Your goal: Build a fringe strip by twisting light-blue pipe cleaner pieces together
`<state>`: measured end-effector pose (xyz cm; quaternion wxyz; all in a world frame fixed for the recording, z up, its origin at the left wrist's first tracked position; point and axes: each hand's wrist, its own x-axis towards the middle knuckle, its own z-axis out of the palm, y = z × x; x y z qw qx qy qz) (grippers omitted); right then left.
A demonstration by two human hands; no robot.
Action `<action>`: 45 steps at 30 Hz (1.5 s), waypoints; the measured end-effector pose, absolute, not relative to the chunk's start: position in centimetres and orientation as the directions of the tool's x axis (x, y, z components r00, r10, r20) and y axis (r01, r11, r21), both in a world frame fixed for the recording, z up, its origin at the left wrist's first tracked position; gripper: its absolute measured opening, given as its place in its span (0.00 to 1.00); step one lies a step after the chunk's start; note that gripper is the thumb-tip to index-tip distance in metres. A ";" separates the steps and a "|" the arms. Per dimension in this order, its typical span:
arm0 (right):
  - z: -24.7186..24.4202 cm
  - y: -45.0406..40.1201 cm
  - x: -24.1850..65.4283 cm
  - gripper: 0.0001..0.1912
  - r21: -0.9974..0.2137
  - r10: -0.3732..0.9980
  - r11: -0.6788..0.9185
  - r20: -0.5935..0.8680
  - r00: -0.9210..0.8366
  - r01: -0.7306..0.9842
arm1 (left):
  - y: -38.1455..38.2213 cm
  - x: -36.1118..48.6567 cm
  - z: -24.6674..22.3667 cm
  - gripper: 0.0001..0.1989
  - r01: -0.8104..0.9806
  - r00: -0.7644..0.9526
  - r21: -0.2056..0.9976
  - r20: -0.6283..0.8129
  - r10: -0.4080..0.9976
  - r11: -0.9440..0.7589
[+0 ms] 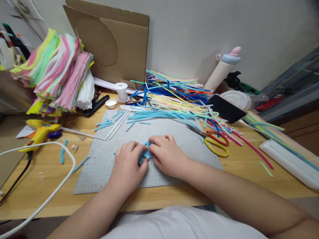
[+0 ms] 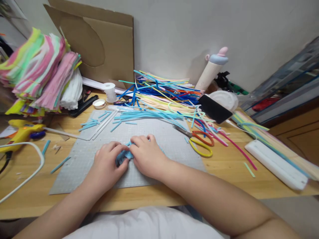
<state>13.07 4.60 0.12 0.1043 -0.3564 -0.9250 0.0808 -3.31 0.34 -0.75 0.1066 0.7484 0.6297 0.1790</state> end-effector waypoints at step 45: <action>-1.0 5.6 13.1 0.05 -0.419 0.657 0.724 0.177 -0.732 0.548 | 0.5 -3.5 -0.8 0.09 0.840 0.092 0.527 0.102 0.991 -0.132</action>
